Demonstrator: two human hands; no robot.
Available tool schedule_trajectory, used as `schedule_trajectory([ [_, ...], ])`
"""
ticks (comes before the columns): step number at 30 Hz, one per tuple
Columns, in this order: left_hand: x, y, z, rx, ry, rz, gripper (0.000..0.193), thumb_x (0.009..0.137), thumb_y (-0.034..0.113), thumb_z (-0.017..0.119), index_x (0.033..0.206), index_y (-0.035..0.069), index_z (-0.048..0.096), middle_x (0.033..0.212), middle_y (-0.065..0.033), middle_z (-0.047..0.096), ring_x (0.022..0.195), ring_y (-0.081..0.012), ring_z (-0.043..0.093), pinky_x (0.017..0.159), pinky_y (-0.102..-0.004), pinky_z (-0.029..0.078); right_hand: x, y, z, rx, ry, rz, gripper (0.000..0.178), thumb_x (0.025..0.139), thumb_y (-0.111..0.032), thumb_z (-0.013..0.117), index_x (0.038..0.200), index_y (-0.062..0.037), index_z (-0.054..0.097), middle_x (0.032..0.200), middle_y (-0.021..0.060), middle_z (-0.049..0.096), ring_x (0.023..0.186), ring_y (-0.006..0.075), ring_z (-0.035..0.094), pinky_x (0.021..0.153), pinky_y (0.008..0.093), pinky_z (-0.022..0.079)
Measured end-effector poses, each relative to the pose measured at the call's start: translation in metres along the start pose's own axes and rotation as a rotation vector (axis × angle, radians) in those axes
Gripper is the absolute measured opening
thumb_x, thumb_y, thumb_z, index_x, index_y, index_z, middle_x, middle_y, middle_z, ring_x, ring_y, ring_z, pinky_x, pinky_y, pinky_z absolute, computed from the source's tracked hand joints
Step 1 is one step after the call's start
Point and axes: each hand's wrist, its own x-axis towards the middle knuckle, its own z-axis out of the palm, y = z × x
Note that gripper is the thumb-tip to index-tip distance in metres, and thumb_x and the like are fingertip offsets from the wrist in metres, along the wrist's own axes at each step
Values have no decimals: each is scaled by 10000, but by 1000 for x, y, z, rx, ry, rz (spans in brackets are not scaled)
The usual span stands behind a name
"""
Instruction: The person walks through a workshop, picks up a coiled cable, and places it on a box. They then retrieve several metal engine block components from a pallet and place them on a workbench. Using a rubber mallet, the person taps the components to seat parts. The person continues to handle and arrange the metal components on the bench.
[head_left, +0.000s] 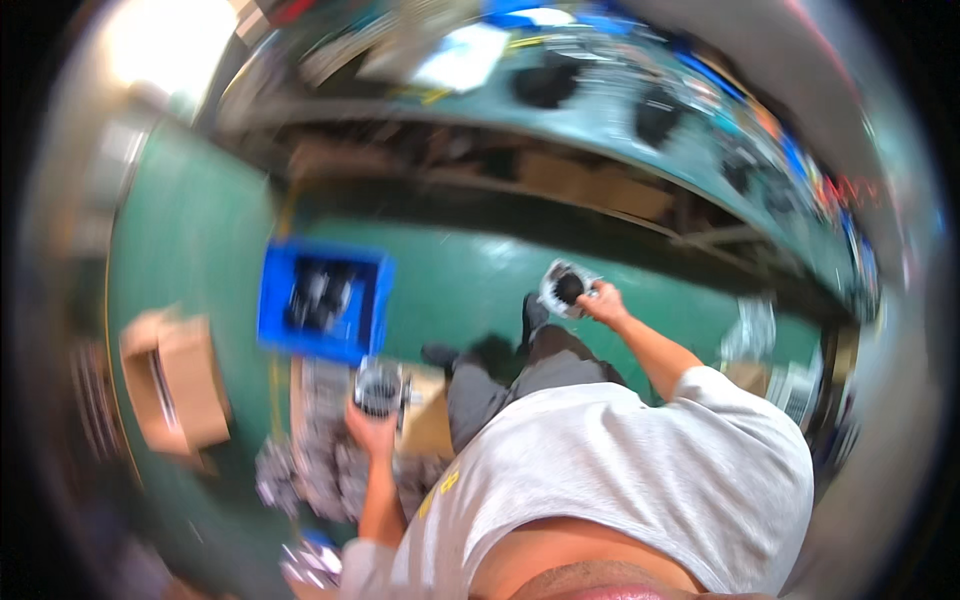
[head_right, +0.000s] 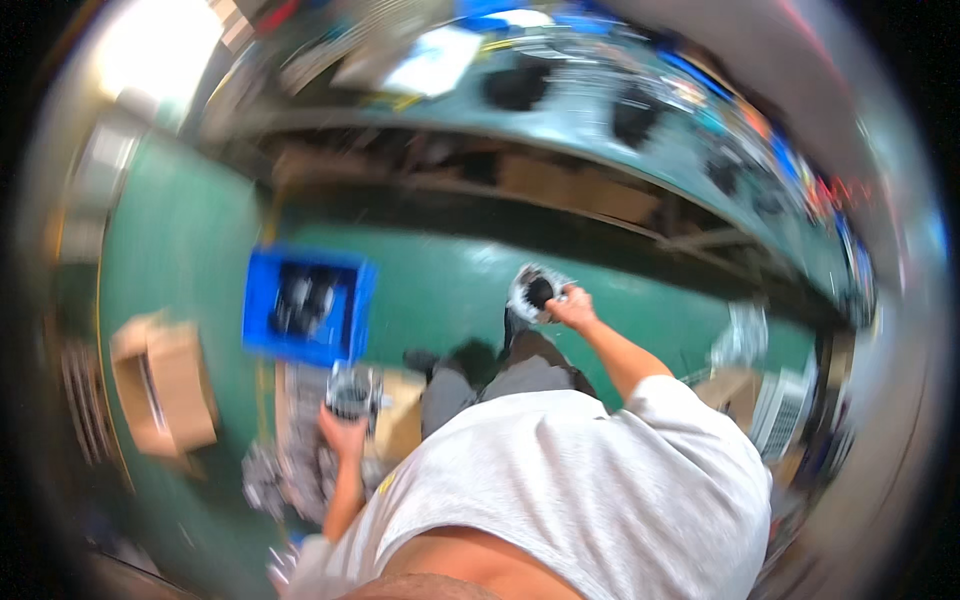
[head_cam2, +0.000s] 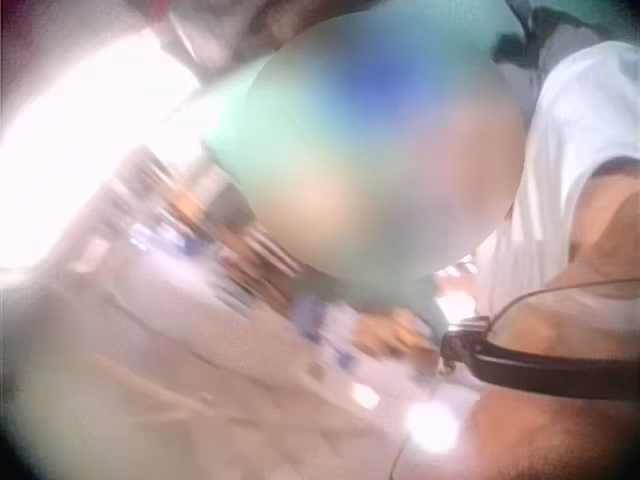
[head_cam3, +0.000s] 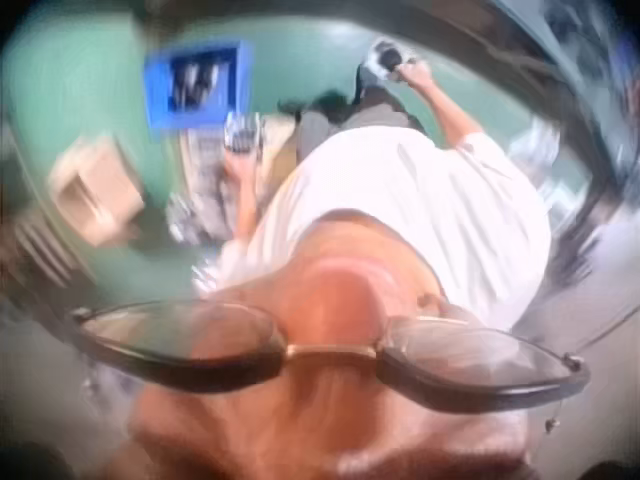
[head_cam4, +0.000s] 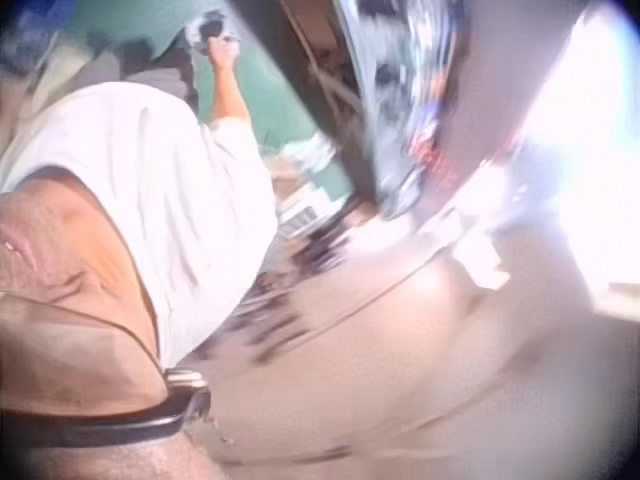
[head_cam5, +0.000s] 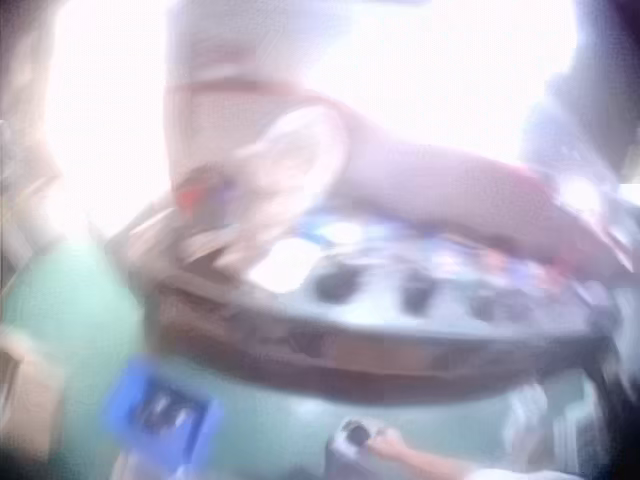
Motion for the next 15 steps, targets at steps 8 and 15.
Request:
schedule_trajectory([
  [8, 53, 224, 72, 291, -333, 501, 948, 548, 251, 897, 1357, 34, 452, 1199, -235, 531, 1141, -456, 523, 1023, -509, 438, -54, 250, -114, 301, 284, 509, 498, 668, -332, 729, 1072, -41, 752, 1058, 238, 735, 1024, 357, 715, 943, 412, 559],
  [15, 21, 508, 215, 189, -618, 854, 915, 521, 198, 869, 1325, 3, 480, 1181, -239, 562, 1130, -438, 535, 1028, -472, 446, -122, 450, -174, 502, 509, 845, 517, 689, -313, 754, 1167, -116, 737, 1166, 208, 718, 1110, 357, 684, 994, 424, 535],
])
